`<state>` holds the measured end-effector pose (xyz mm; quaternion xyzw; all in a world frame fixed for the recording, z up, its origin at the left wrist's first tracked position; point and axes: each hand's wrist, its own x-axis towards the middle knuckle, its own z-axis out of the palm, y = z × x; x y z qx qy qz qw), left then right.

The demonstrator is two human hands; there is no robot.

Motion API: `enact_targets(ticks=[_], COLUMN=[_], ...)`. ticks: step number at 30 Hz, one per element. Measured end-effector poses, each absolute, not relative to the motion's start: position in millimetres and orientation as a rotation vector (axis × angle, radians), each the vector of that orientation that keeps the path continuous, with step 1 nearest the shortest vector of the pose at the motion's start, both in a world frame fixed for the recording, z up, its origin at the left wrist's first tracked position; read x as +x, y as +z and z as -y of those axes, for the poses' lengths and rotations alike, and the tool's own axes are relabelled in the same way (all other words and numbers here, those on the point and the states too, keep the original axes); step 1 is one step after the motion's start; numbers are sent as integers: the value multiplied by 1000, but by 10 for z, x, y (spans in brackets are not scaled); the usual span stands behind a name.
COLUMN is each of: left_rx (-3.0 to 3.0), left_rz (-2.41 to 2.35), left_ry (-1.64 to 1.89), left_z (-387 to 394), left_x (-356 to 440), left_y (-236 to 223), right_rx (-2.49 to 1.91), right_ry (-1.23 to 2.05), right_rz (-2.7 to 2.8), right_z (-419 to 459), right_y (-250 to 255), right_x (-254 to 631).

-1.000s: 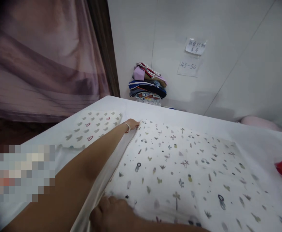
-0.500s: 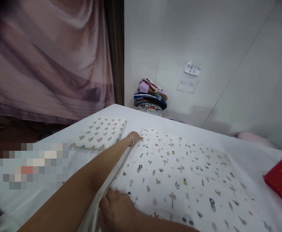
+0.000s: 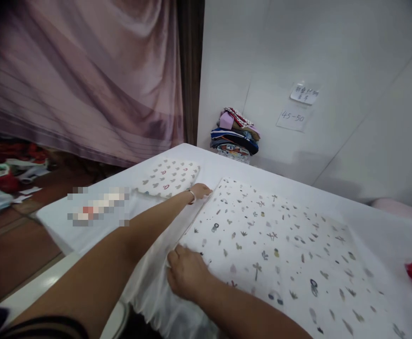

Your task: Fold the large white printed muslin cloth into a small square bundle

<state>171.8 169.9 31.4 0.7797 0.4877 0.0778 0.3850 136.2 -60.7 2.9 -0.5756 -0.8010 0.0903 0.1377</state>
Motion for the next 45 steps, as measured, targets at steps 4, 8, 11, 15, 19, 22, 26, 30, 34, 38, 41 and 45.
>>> enact_targets(ticks=[4,8,11,15,19,22,26,30,34,38,41,45], left_rx=[1960,1877,1758,1659,1578,1500,1374,1329,1503,1906,2037,2089], left_rz=[-1128,-1078,-1048,-1129,-1249,-1265,-1297,-1290,-1383,-1610,-1708,-1724], left_ry=[167,209,336,494,433,467,510,569,558,524,420,401], left_z=[-1437,-1021,-638,-89,375,557,625,651,670,661,644,601], left_x=[1116,519,132,-255,-357,-259,-113,-95,-131,-101,-31,48], left_y=[346,323,308,263,137,68,50,16,34,165,228,189], right_rx=[-1716,-1725,-1673,-1576,-1557,-1530,-1601,-1700,-1678,-1652,-1608,-1590], right_ry=[282,361,465,627,624,551,436,367,417,530,613,674], right_rz=[2290,2235,2161,1960,1847,1953,2159,2280,2257,2154,2051,1929], right_z=[629,640,649,687,731,716,623,535,493,467,456,455], right_y=[68,96,113,110,119,164,212,184,141,130,113,78], right_x=[1360,1388,1457,1599,1673,1614,1463,1395,1432,1486,1521,1546])
